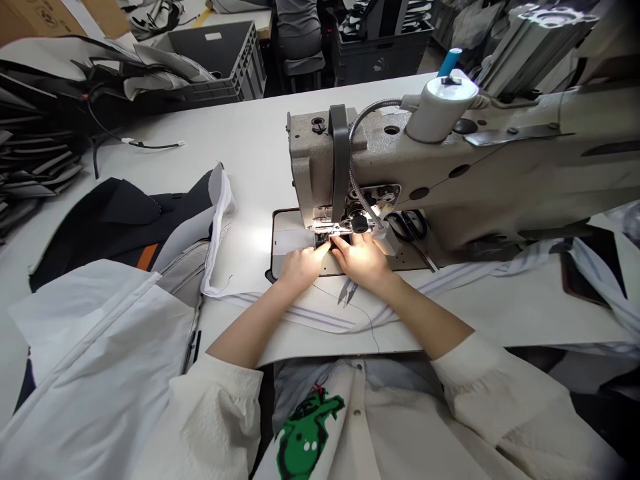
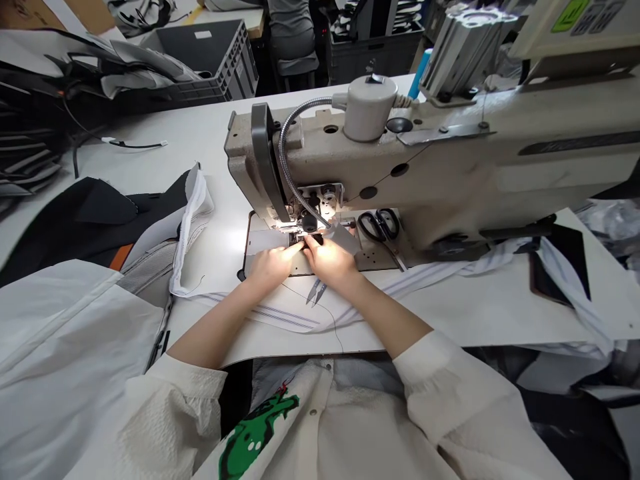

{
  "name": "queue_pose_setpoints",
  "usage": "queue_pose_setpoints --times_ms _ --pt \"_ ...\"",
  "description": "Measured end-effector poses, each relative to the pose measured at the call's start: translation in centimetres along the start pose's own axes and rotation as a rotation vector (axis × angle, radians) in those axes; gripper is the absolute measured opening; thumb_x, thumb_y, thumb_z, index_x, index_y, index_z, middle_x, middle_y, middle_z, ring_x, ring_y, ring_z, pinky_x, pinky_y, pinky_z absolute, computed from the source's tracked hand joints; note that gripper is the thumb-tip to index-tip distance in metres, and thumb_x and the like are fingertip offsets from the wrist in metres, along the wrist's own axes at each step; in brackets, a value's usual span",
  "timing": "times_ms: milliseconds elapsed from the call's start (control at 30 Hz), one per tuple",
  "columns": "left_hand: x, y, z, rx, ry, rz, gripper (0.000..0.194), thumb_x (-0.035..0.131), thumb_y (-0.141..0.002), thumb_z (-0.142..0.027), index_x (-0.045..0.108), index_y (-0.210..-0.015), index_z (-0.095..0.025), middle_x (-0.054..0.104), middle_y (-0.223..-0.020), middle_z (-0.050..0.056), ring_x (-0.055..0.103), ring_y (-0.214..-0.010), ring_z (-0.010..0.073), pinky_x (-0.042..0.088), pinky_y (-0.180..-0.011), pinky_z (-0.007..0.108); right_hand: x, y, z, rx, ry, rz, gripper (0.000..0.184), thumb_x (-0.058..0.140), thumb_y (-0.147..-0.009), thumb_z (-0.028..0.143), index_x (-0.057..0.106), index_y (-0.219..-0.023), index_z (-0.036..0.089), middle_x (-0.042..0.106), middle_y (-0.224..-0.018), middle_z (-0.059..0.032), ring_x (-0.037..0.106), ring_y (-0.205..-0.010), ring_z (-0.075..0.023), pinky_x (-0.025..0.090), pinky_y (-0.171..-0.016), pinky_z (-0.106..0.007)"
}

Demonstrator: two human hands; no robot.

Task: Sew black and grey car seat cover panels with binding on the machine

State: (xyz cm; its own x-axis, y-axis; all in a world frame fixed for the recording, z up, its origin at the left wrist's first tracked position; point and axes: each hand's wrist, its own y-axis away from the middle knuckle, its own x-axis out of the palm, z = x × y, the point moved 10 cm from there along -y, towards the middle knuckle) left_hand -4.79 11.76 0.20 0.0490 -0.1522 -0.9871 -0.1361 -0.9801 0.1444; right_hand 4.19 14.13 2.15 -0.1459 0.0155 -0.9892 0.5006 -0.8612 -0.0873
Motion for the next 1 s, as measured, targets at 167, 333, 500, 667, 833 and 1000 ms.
queue_pose_setpoints --times_ms 167,333,500,667,833,1000 --pt "-0.6 0.5 0.7 0.004 0.041 -0.087 0.046 0.038 -0.09 -0.021 0.044 -0.135 -0.03 0.068 -0.09 0.005 0.066 -0.075 0.0224 0.046 -0.066 0.029 -1.5 0.9 0.3 -0.065 -0.099 -0.082 0.037 0.042 -0.094 0.032 0.056 -0.127 0.023 0.059 -0.111 -0.0143 0.053 -0.103 -0.028 0.042 -0.088 -0.042" --pt "-1.8 1.1 2.5 -0.026 0.151 -0.249 0.029 0.039 -0.093 -0.03 0.062 -0.109 -0.023 0.066 -0.09 0.005 0.063 -0.078 0.0199 0.045 -0.066 0.027 -3.3 6.3 1.0 -0.507 -0.176 -0.11 0.04 0.037 -0.09 0.01 0.06 -0.121 0.02 0.047 -0.134 -0.0127 0.04 -0.126 -0.0264 0.039 -0.099 -0.044" --pt "-2.5 2.0 -1.3 0.37 0.522 -0.319 0.024 0.038 -0.092 -0.025 0.06 -0.086 -0.018 0.061 -0.103 0.009 0.059 -0.094 0.0174 0.046 -0.08 0.026 -3.1 9.5 0.3 -0.647 -0.167 -0.057 0.032 0.044 -0.091 0.013 0.058 -0.12 0.015 0.053 -0.129 -0.0106 0.046 -0.118 -0.023 0.039 -0.1 -0.041" --pt "-1.9 2.3 -1.5 0.428 0.777 -0.196 0.017 0.039 -0.092 -0.027 0.053 -0.087 -0.02 0.063 -0.08 0.001 0.06 -0.073 0.0133 0.045 -0.067 0.023 -3.1 8.9 0.2 -0.509 -0.082 -0.162 0.029 0.051 -0.091 0.026 0.059 -0.117 0.015 0.062 -0.1 -0.0098 0.054 -0.091 -0.0205 0.042 -0.081 -0.036" --pt "-2.1 1.1 4.6 0.016 0.621 -0.358 0.014 0.042 -0.089 -0.025 0.056 -0.086 -0.021 0.06 -0.067 -0.002 0.053 -0.057 0.0117 0.037 -0.058 0.022 -4.0 8.6 -0.2 -0.515 0.024 -0.244 0.017 0.05 -0.089 0.019 0.065 -0.083 0.016 0.061 -0.076 -0.0046 0.053 -0.075 -0.0173 0.037 -0.068 -0.031" --pt "-1.7 0.1 4.2 -0.001 0.318 -0.353 0.02 0.042 -0.091 -0.022 0.061 -0.086 -0.022 0.066 -0.079 0.0 0.059 -0.071 0.0157 0.035 -0.06 0.025 -4.1 8.1 -1.5 -0.425 -0.055 -0.255 0.022 0.044 -0.092 0.022 0.064 -0.088 0.016 0.06 -0.063 0.0004 0.054 -0.059 -0.0115 0.036 -0.06 -0.025"
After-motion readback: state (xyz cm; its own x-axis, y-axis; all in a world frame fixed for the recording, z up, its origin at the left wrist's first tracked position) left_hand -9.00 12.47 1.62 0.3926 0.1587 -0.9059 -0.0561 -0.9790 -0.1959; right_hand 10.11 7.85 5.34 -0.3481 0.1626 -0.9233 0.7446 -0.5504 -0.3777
